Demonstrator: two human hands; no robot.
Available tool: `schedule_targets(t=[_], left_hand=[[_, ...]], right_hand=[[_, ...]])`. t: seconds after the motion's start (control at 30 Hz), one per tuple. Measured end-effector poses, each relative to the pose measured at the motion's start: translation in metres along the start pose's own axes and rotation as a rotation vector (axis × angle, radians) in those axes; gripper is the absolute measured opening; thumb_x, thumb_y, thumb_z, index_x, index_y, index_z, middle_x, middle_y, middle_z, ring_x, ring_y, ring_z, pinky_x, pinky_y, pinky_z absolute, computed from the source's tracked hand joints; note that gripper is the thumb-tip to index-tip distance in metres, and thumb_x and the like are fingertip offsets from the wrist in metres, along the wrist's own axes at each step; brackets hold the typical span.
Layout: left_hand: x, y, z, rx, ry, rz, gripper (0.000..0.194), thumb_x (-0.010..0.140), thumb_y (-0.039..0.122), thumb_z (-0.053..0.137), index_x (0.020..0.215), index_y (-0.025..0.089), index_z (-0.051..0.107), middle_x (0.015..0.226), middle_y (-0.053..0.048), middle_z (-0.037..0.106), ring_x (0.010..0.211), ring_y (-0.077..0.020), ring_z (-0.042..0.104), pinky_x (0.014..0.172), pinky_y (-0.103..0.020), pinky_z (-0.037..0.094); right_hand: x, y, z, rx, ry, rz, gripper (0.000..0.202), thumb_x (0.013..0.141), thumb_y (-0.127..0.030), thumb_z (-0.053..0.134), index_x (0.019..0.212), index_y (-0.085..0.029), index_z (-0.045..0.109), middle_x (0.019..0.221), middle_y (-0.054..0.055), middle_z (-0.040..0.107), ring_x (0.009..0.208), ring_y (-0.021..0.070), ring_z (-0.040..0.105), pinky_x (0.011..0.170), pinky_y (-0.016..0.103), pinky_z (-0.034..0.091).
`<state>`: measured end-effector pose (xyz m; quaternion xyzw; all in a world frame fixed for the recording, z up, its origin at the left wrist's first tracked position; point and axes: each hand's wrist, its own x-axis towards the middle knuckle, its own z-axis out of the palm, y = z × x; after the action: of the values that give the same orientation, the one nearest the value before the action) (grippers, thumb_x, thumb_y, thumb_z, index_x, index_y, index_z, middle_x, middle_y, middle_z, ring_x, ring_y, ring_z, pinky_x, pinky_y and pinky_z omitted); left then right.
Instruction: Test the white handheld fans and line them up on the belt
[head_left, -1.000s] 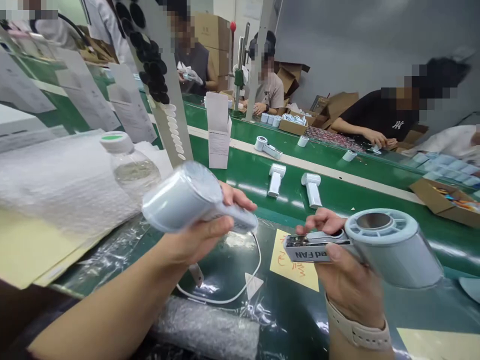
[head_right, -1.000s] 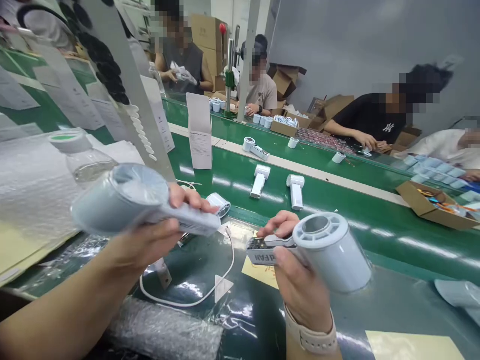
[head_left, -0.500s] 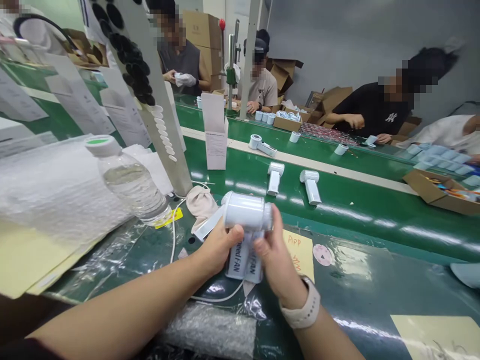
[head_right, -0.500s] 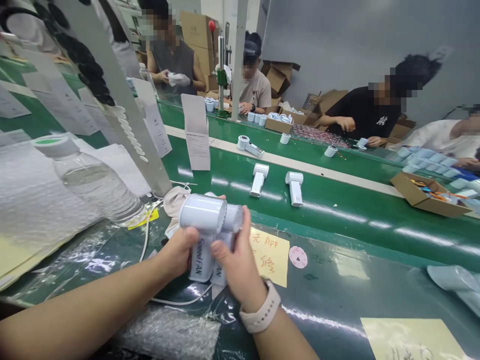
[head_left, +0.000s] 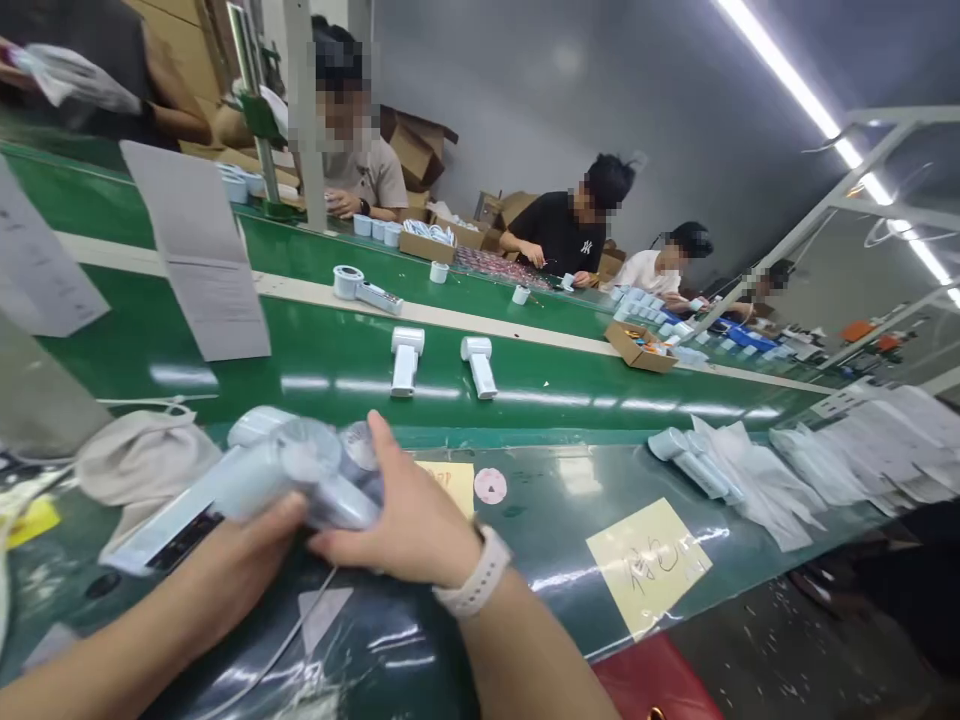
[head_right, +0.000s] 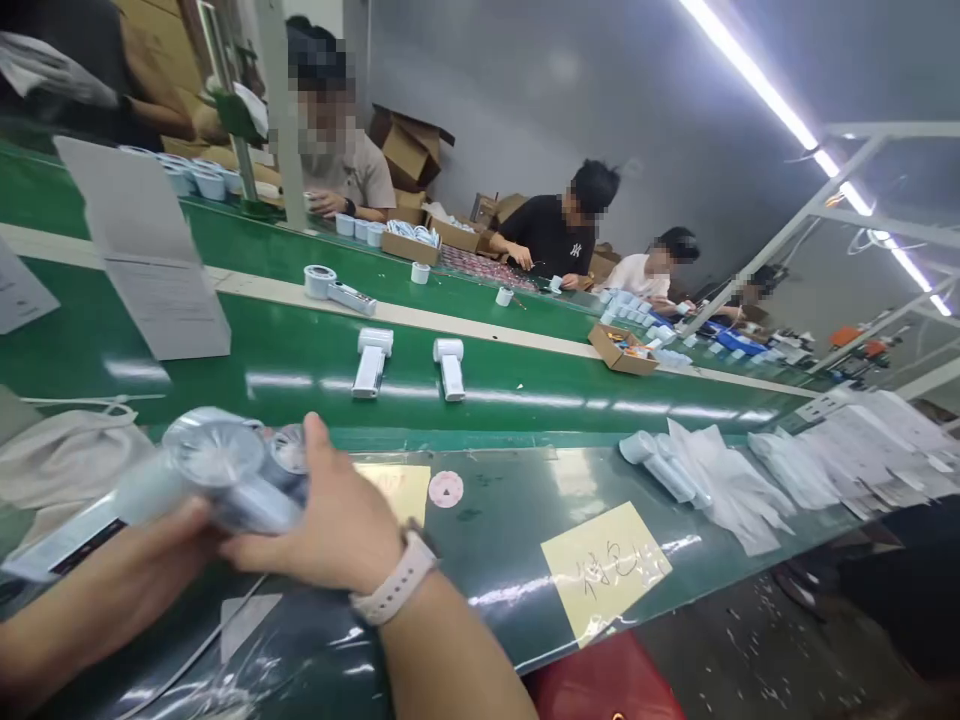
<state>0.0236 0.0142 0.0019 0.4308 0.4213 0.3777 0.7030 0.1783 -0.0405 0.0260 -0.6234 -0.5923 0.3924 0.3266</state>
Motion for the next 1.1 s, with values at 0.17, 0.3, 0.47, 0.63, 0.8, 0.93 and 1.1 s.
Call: schedule_targets(t=[0.17, 0.3, 0.47, 0.63, 0.8, 0.93, 1.1], left_hand=[[0.019, -0.015, -0.021, 0.26, -0.164, 0.004, 0.066, 0.072, 0.066, 0.073, 0.127, 0.031, 0.065, 0.149, -0.005, 0.056, 0.14, -0.037, 0.049, 0.118, -0.049, 0.04], [0.032, -0.029, -0.029, 0.299, -0.091, 0.151, 0.053, 0.074, 0.066, 0.071, 0.111, 0.029, 0.071, 0.144, -0.008, 0.06, 0.136, -0.0382, 0.052, 0.117, -0.051, 0.041], [0.035, -0.033, -0.033, 0.361, -0.146, 0.181, 0.04, 0.077, 0.062, 0.07, 0.093, 0.026, 0.071, 0.136, -0.008, 0.064, 0.134, -0.0357, 0.053, 0.117, -0.046, 0.042], [0.027, -0.033, -0.025, 0.334, -0.056, 0.233, 0.034, 0.08, 0.06, 0.066, 0.087, 0.027, 0.069, 0.13, -0.008, 0.066, 0.133, -0.0344, 0.054, 0.118, -0.049, 0.037], [0.028, -0.043, -0.026, 0.355, -0.047, 0.284, 0.031, 0.081, 0.058, 0.064, 0.082, 0.027, 0.067, 0.122, -0.009, 0.069, 0.133, -0.0338, 0.053, 0.117, -0.047, 0.038], [0.033, -0.044, -0.033, 0.41, -0.116, 0.279, 0.029, 0.082, 0.055, 0.064, 0.082, 0.025, 0.066, 0.123, -0.01, 0.068, 0.133, -0.0342, 0.053, 0.114, -0.048, 0.04], [0.029, -0.034, -0.028, 0.473, -0.159, 0.292, 0.019, 0.082, 0.041, 0.062, 0.084, 0.023, 0.066, 0.116, -0.01, 0.071, 0.124, -0.0309, 0.059, 0.11, -0.047, 0.043]], right_hand=[[-0.031, 0.069, -0.098, -0.375, 0.324, 0.238, 0.101, 0.066, -0.029, 0.08, 0.156, -0.025, 0.035, 0.138, 0.009, 0.065, 0.121, 0.0315, 0.065, 0.102, 0.044, 0.051], [-0.068, 0.13, -0.185, -0.504, 0.595, 0.546, 0.094, 0.07, -0.025, 0.072, 0.156, -0.016, 0.034, 0.139, 0.016, 0.064, 0.126, 0.0356, 0.062, 0.102, 0.045, 0.049], [-0.099, 0.17, -0.255, -0.6, 0.728, 0.769, 0.095, 0.067, -0.02, 0.074, 0.154, -0.011, 0.038, 0.136, 0.022, 0.065, 0.127, 0.0383, 0.061, 0.103, 0.045, 0.047], [-0.103, 0.191, -0.263, -0.719, 0.882, 0.942, 0.08, 0.069, -0.018, 0.073, 0.145, -0.023, 0.051, 0.138, 0.024, 0.059, 0.132, 0.0454, 0.052, 0.101, 0.061, 0.042], [-0.095, 0.19, -0.246, -0.82, 1.052, 0.935, 0.061, 0.086, -0.018, 0.055, 0.145, -0.029, 0.05, 0.146, 0.025, 0.047, 0.138, 0.0481, 0.039, 0.099, 0.072, 0.033], [-0.042, 0.172, -0.217, -0.852, 0.992, 0.731, 0.048, 0.095, -0.017, 0.05, 0.142, -0.021, 0.054, 0.149, 0.026, 0.043, 0.14, 0.0452, 0.039, 0.105, 0.067, 0.035], [0.066, 0.144, -0.164, -0.778, 0.618, 0.401, 0.035, 0.097, -0.035, 0.064, 0.129, -0.02, 0.061, 0.136, 0.01, 0.06, 0.116, 0.0257, 0.063, 0.097, 0.049, 0.054]])
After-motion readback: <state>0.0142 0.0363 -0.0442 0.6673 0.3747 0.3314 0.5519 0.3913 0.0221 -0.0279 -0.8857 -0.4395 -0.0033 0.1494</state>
